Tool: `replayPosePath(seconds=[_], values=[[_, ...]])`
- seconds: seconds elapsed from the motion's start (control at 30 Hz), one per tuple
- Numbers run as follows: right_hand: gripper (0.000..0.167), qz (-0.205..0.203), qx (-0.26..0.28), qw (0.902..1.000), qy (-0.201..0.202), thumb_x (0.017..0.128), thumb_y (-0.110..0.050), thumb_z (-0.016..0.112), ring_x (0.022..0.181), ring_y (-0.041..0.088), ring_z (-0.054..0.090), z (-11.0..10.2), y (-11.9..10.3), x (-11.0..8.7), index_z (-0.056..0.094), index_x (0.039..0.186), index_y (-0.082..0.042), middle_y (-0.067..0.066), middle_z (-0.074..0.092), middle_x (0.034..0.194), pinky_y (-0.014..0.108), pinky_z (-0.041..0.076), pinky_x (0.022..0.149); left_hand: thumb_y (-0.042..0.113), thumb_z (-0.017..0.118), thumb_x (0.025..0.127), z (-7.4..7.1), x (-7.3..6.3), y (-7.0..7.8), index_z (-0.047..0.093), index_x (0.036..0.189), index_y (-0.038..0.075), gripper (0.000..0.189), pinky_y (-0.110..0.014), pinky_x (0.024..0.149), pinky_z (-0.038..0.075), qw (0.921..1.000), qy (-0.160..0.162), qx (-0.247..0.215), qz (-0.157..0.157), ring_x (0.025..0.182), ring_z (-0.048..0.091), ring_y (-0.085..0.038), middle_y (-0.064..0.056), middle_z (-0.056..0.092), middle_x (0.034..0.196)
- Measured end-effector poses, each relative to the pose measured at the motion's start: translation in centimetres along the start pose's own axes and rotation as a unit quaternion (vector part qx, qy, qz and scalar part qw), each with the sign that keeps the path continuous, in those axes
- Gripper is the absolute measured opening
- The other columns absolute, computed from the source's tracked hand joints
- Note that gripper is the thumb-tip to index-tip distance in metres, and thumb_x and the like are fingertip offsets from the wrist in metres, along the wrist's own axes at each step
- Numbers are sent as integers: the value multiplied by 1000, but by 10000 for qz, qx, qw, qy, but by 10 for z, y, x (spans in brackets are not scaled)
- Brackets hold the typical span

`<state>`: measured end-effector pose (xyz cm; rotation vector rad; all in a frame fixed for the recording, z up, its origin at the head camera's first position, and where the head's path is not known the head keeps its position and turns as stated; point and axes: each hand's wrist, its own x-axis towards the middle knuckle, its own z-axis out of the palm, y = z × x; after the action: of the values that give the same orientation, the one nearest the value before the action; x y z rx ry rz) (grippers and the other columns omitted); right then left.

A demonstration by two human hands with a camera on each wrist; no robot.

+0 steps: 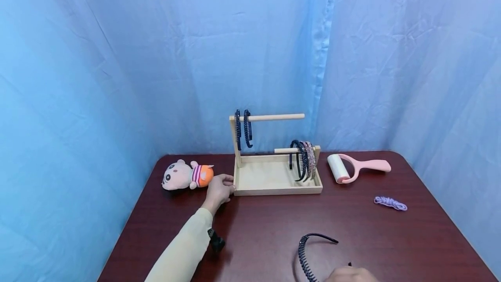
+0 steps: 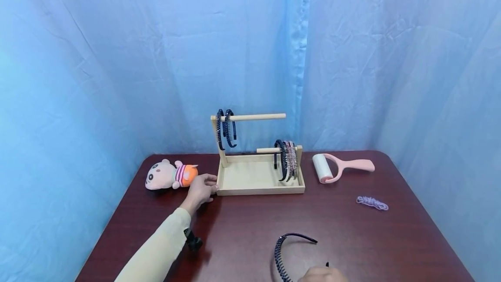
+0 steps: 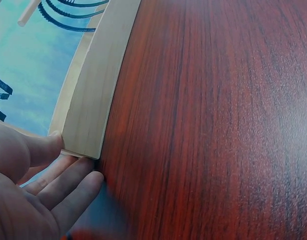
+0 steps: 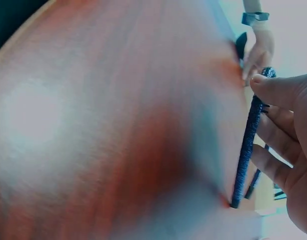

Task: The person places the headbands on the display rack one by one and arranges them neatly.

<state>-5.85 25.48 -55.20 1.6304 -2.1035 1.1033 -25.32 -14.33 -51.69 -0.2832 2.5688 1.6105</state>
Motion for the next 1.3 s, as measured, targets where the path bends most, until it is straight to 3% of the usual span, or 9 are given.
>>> replayPosePath(seconds=[0.17,0.27,0.37,0.47,0.77,0.93,1.17,1.3], values=[[45,315,-551,9979,-110,79,2,78,93,0,65,-19,-6,8,70,120,-15,-8,71,108,8,49,78,3,70,95,3,0,-2,68,127,4,32,-33,55,57,10000,13,29,22,82,69,-23,-13,73,107],[42,969,-513,9940,-40,81,0,79,88,-2,63,-26,-13,11,71,118,-17,-12,69,102,9,48,72,3,70,95,3,-2,-2,68,127,3,32,-35,57,58,10000,9,43,33,82,69,-23,-13,73,108],[36,1786,-248,9834,187,86,-2,78,83,-5,60,-31,-24,17,71,115,-22,-17,65,97,10,47,65,4,70,95,4,-1,-2,68,127,4,32,-35,58,58,10000,8,47,-39,83,69,-22,-13,72,108],[34,2255,-94,9733,426,88,-2,78,80,-4,61,-38,-31,25,72,113,-24,-18,66,95,14,50,62,4,70,95,6,0,-4,68,127,5,32,-33,57,57,9999,0,73,-104,83,68,-20,-12,73,108],[35,2525,250,9614,1069,86,7,77,81,6,71,-65,-41,58,72,114,-14,-5,71,98,23,59,63,4,71,95,7,0,-4,68,128,5,32,-31,55,57,9999,-7,53,-88,83,68,-20,-12,72,107],[38,2405,301,9571,1590,82,16,76,81,11,73,-81,-41,83,71,112,-6,1,73,98,26,59,64,3,70,95,4,-1,0,68,128,4,33,-31,54,56,10000,-6,72,22,82,68,-20,-14,72,109],[32,2753,-29,9348,2245,85,13,75,81,9,74,-107,-30,121,71,112,-4,-1,76,97,23,59,65,4,70,95,2,0,1,68,127,3,32,-29,53,55,9999,-18,118,33,82,69,-21,-14,73,110],[28,2681,329,9251,2669,88,14,72,89,8,75,-121,-13,143,69,115,6,0,76,103,23,60,71,4,71,95,2,1,3,68,127,4,32,-29,52,54,9998,8,130,-153,83,69,-23,-13,74,111]])
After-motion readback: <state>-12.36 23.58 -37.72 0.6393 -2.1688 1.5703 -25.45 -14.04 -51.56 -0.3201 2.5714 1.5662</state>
